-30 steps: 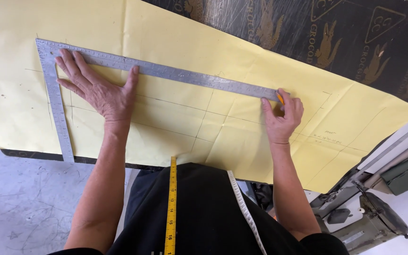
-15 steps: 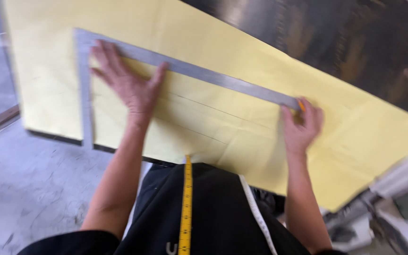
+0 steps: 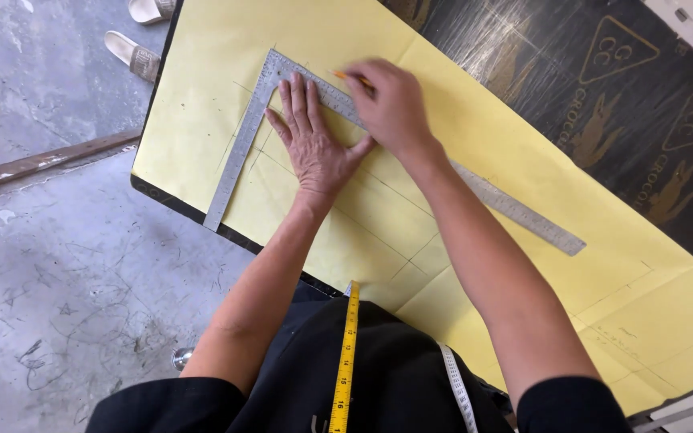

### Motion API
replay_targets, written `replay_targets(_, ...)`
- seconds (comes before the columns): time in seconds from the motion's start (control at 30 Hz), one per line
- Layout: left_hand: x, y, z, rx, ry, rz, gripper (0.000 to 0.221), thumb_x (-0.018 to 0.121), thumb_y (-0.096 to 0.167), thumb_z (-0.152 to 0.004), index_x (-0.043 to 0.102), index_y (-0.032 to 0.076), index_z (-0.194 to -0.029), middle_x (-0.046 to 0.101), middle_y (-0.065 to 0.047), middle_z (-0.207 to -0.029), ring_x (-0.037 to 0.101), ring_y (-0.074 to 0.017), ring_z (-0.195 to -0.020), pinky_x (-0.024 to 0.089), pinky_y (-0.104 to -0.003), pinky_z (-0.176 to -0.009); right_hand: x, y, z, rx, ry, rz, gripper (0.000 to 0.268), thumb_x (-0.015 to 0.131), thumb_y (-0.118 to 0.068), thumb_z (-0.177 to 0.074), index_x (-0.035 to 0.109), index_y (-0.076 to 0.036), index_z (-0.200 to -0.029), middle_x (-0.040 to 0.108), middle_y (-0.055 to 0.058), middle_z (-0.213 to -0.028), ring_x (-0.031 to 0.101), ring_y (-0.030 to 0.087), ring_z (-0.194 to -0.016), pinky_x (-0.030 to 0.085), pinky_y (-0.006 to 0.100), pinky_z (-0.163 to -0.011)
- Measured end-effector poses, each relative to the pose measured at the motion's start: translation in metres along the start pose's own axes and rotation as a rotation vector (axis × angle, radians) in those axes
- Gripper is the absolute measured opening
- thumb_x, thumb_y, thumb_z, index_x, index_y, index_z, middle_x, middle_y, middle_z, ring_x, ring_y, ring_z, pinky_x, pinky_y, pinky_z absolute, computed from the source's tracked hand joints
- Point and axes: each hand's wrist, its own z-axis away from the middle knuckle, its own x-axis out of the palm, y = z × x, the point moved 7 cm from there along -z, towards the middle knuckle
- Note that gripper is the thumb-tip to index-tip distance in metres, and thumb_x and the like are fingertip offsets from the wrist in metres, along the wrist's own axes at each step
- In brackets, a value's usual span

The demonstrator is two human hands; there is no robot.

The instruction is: A person uses a tape measure, pencil, and various rulers to measure and draw a pattern on yellow paper on a workbench.

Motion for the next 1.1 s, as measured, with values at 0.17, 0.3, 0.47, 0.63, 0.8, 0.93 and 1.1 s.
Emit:
replay_targets(0.17,0.003,-0.004,-0.003,-0.058,-0.185,-0.14,0.135,0.065,0.097,-0.083,0.015,0.004,-0.168,0.005,-0.01,-0.176,-0.002,-0.0296,-0.164,-0.007,-0.06,-0.133,0.041,0.006,-0.034,-0.016,-0.158,0.14,0.016,0.058,-0.011,-0.092,0.074,-0.009,-0.09,0.075,0.003,-0.086,0.069,0.023,-0.076,0.051,0.038,-0.064)
replay_targets(0.3,-0.003,0.006,-0.007,-0.061,-0.309,-0.213,0.133,0.045,0.103,-0.087,0.019,0.001,-0.168,0.004,-0.014,-0.172,-0.002,-0.0321,-0.159,-0.007,-0.062,-0.127,-0.003,0.016,0.009,-0.042,-0.301,0.374,0.014,0.058,-0.014,-0.092,0.071,-0.011,-0.086,0.069,0.004,-0.08,0.064,0.031,-0.076,0.048,0.045,-0.062)
replay_targets(0.47,0.015,-0.008,0.0,-0.093,-0.374,-0.36,0.139,0.033,0.116,-0.087,0.005,0.01,-0.172,-0.002,-0.011,-0.178,-0.006,-0.0289,-0.166,-0.013,-0.058,-0.132,-0.125,0.017,0.117,0.184,-0.548,0.604,0.029,0.053,-0.02,-0.105,0.052,-0.01,-0.078,0.057,0.006,-0.076,0.056,0.031,-0.079,0.043,0.044,-0.07)
replay_targets(0.63,0.0,-0.003,-0.001,-0.033,-0.141,-0.08,0.13,0.057,0.104,-0.09,0.017,0.008,-0.168,0.012,-0.01,-0.176,0.003,-0.0308,-0.166,-0.006,-0.06,-0.136,-0.226,0.009,0.181,0.529,-0.554,0.88,0.024,0.057,-0.011,-0.103,0.08,-0.009,-0.102,0.079,0.003,-0.109,0.073,0.025,-0.094,0.057,0.043,-0.076)
replay_targets(0.8,-0.005,-0.006,-0.007,-0.12,-0.308,-0.168,0.136,0.055,0.106,-0.091,0.008,0.005,-0.17,-0.003,-0.013,-0.174,-0.007,-0.0308,-0.161,-0.015,-0.06,-0.126,-0.18,0.03,0.183,0.57,0.019,0.14,0.02,0.06,-0.004,-0.104,0.073,-0.002,-0.119,0.076,0.008,-0.101,0.072,0.014,-0.096,0.055,0.027,-0.092)
replay_targets(0.93,-0.003,-0.022,-0.009,-0.041,-0.217,-0.125,0.134,0.068,0.102,-0.094,0.011,0.006,-0.169,0.001,-0.012,-0.175,-0.004,-0.0312,-0.163,-0.014,-0.061,-0.128,-0.165,0.035,0.193,0.552,0.166,0.123,0.021,0.056,0.0,-0.105,0.071,0.001,-0.12,0.075,0.01,-0.103,0.072,0.016,-0.1,0.059,0.029,-0.094)
replay_targets(1.1,-0.015,-0.035,-0.024,0.014,-0.205,-0.07,0.129,0.063,0.098,-0.092,0.018,0.004,-0.167,0.007,-0.013,-0.174,0.002,-0.0333,-0.162,-0.01,-0.061,-0.128,-0.16,0.038,0.192,0.554,0.197,0.094,0.02,0.057,-0.001,-0.107,0.069,0.001,-0.123,0.074,0.01,-0.103,0.071,0.017,-0.099,0.059,0.029,-0.095)
